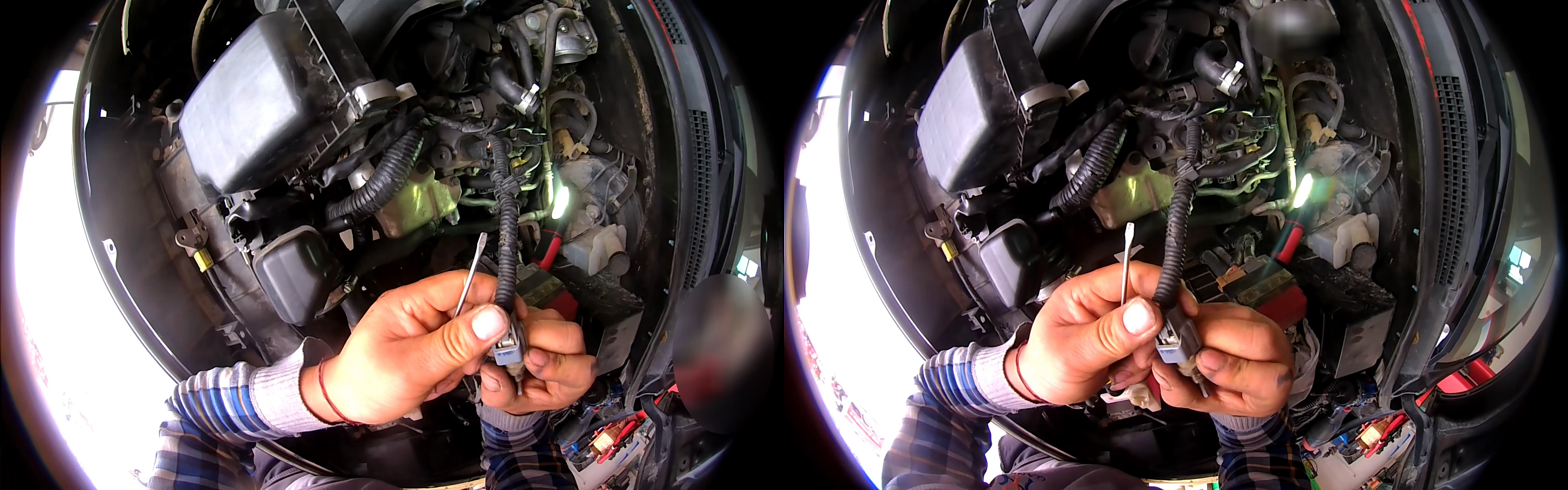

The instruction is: The person works under the hood of a car, using a small flathead screwdriver to pry open and disconnect a black electrical connector. They then reseat the connector and continue adjusting components near the battery and engine block.

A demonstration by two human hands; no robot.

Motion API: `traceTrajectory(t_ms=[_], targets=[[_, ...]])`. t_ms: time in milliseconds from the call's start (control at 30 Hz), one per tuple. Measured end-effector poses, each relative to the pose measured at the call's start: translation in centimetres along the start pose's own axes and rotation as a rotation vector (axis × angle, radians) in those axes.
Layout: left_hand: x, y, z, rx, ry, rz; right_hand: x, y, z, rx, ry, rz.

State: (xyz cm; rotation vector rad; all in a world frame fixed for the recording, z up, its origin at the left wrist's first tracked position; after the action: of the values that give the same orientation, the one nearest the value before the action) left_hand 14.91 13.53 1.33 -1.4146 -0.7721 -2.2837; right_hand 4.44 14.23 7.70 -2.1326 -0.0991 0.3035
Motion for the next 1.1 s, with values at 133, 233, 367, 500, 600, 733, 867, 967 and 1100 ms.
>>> traceTrajectory(t_ms=[133,233,367,500,600,733,867,967,1100], targets=[[0.0,-0.4,0.2,0.007,0.025,0.001,-0.3,-0.5,0.0,-0.027,0.002,0.099],[0.0,-0.5,0.3,0.034,0.039,-0.007,-0.4,-0.5,0.1,-0.019,-0.001,0.11],[0.1,-0.5,0.2,0.068,0.046,-0.008,-0.4,-0.7,-0.1,-0.018,-0.005,0.123],[0.2,-0.6,0.3,0.064,0.05,-0.013,-0.5,-0.9,-0.1,-0.032,-0.009,0.126],[0.5,-0.2,0.3,0.111,0.046,-0.047,-0.2,-1.1,-0.5,-0.054,-0.022,0.166],[-1.6,2.6,0.5,0.204,0.293,-0.074,-0.8,-3.4,0.4,-0.124,0.048,0.146],[-0.7,3.3,0.2,0.208,0.106,-0.055,-0.6,-0.9,0.5,0.007,0.105,-0.011],[-0.1,0.9,-0.1,0.076,-0.015,0.077,-1.4,-0.1,0.6,0.049,0.137,-0.087],[0.4,1.1,0.0,0.054,-0.004,0.14,-0.7,0.2,0.3,0.063,0.107,-0.125]])
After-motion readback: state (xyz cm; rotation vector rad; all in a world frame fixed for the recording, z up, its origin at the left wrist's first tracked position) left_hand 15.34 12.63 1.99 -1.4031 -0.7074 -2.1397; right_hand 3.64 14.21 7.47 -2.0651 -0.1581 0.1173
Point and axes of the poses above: each hand's wrist, its own z-axis away from the middle knuckle, its own x-axis out of the palm, y = z × x, the point moved 9 cm from there along -z, towards the middle knuckle, and after that the axes turned 5 degrees about -y, right-handed, at the moved point
